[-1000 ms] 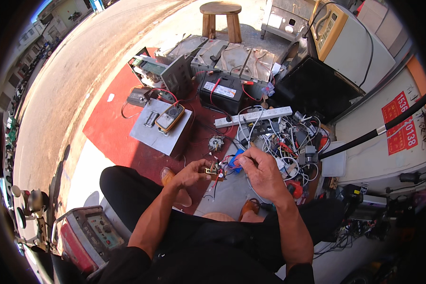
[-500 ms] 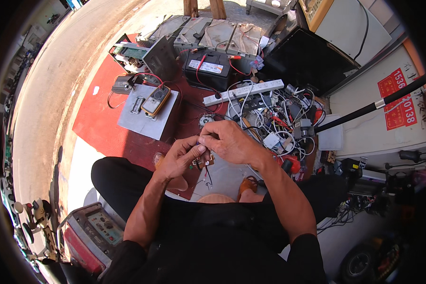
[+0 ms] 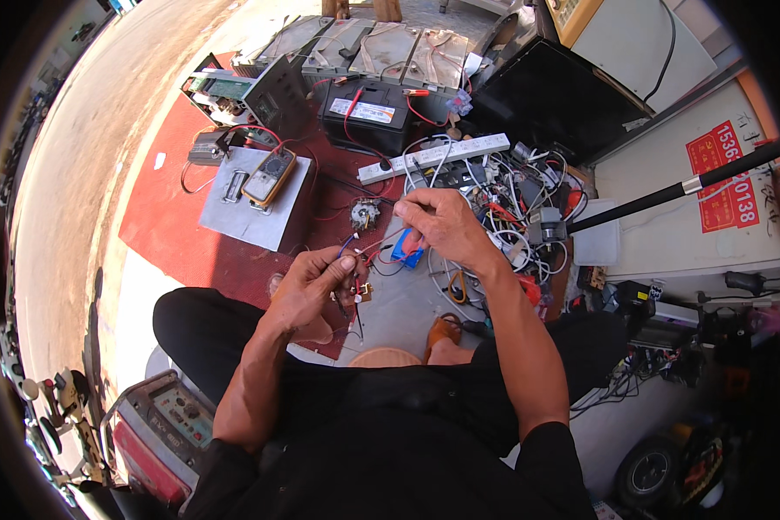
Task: The person sits on the ground and uses pliers and scissors to strip wires and manipulate a small electronic component. They repeatedly cut and strip wires connected to a small circuit board or module.
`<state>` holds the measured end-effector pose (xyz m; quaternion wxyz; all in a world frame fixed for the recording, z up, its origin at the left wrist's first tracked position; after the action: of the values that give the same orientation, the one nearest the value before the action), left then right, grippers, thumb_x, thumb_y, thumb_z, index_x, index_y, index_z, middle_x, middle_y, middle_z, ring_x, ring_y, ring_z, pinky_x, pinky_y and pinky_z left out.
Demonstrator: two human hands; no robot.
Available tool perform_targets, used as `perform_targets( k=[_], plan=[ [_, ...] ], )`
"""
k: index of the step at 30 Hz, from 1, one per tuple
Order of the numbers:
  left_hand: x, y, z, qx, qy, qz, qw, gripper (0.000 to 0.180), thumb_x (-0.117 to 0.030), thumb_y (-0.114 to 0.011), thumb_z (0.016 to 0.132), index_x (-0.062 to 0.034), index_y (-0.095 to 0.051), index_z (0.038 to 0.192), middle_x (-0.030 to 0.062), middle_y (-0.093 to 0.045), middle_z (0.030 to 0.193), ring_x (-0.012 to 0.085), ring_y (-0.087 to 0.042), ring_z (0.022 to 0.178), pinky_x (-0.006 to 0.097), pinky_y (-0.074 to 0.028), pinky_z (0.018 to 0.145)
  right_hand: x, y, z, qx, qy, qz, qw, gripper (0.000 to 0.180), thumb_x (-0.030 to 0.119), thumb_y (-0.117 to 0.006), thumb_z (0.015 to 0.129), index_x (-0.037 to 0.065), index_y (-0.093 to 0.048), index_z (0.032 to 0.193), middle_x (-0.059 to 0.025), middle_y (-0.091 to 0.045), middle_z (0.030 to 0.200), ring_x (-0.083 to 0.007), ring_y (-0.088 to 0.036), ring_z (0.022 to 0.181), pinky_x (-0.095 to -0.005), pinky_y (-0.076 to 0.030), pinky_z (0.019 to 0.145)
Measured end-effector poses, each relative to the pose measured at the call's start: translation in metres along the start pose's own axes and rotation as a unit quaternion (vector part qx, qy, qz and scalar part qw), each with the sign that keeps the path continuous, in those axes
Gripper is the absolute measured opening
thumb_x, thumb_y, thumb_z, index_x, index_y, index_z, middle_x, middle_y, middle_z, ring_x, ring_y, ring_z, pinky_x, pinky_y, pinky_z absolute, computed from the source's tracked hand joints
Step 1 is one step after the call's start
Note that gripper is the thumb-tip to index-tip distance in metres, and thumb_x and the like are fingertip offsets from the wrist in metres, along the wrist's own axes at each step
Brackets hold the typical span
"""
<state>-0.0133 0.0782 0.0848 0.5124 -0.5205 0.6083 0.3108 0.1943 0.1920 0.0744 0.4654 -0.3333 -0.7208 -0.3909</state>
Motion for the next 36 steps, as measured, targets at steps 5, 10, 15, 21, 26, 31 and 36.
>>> perform_targets(
  k=[5,10,15,21,26,31,36],
  plan=[
    [-0.017,0.012,-0.007,-0.012,-0.017,0.054,0.998,0.033,-0.028,-0.06,0.113,0.0014,-0.074,0.111,0.002,-0.069,0.079,0.0053,-0.059,0.074,0.025,-0.049,0.066,-0.235,0.053,0.005,-0.18,-0.224,-0.152,0.946,0.032,0.028,-0.079,0.092,0.001,-0.077,0.109,-0.0134,-0.077,0.089,-0.0319,-0.075,0.079,-0.0446,-0.062,0.078],
    [-0.03,0.022,-0.005,-0.009,0.017,0.094,0.995,0.036,-0.029,-0.063,0.111,0.0021,-0.076,0.123,0.0051,-0.078,0.091,0.0058,-0.062,0.083,0.026,-0.051,0.072,-0.369,0.024,-0.061,-0.184,-0.324,-0.421,0.827,0.066,0.027,-0.088,0.082,-0.001,-0.06,0.135,-0.0263,-0.06,0.141,-0.0442,-0.059,0.131,-0.0532,-0.053,0.107],
    [-0.012,0.033,0.006,-0.063,0.076,-0.152,0.983,0.026,-0.016,-0.068,0.107,-0.0004,-0.074,0.128,0.0099,-0.08,0.1,0.0136,-0.073,0.085,0.026,-0.055,0.07,-0.357,0.013,-0.073,-0.242,-0.345,-0.444,0.79,0.077,0.029,-0.092,0.078,-0.004,-0.047,0.132,-0.0271,-0.053,0.14,-0.0433,-0.057,0.129,-0.0484,-0.05,0.111],
    [0.01,0.037,0.02,-0.071,0.055,-0.311,0.946,0.029,-0.016,-0.07,0.106,-0.0012,-0.071,0.13,0.0079,-0.075,0.096,0.0137,-0.069,0.08,0.024,-0.052,0.065,-0.363,0.026,-0.061,-0.203,-0.367,-0.45,0.789,0.077,0.029,-0.092,0.077,-0.001,-0.047,0.132,-0.0269,-0.054,0.139,-0.0443,-0.056,0.131,-0.0475,-0.051,0.11],
    [0.017,0.036,0.024,-0.074,0.053,-0.364,0.927,0.027,-0.016,-0.07,0.106,-0.002,-0.07,0.13,0.0073,-0.071,0.096,0.0161,-0.072,0.087,0.027,-0.056,0.071,-0.382,0.049,-0.055,-0.173,-0.353,-0.372,0.841,0.043,0.022,-0.087,0.078,0.0,-0.068,0.109,-0.0258,-0.07,0.112,-0.0395,-0.069,0.098,-0.0509,-0.057,0.092],
    [0.011,0.03,0.024,-0.032,0.003,-0.345,0.938,0.019,-0.013,-0.071,0.105,-0.0038,-0.067,0.121,0.0147,-0.075,0.104,0.0185,-0.074,0.09,0.031,-0.061,0.077,-0.327,0.048,-0.048,-0.016,-0.427,-0.113,0.897,0.03,0.029,-0.084,0.087,0.003,-0.071,0.083,-0.0117,-0.064,0.064,-0.0236,-0.059,0.048,-0.0395,-0.044,0.045],
    [-0.003,0.023,0.014,0.008,-0.063,-0.374,0.925,0.017,-0.013,-0.071,0.105,-0.0019,-0.065,0.117,0.013,-0.075,0.098,0.0247,-0.077,0.096,0.034,-0.063,0.081,-0.214,0.042,-0.072,0.076,-0.398,-0.214,0.889,0.038,0.035,-0.083,0.09,0.002,-0.07,0.077,-0.0088,-0.065,0.061,-0.0187,-0.06,0.046,-0.034,-0.042,0.043]
  ],
)
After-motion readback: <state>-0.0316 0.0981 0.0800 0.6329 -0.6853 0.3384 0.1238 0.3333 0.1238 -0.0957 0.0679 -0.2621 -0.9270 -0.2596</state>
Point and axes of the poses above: each hand's wrist, its own z-axis towards the middle knuckle, its own y-axis out of the back of the hand, x = y × z, the point moved 8 cm from there along z, towards the middle knuckle
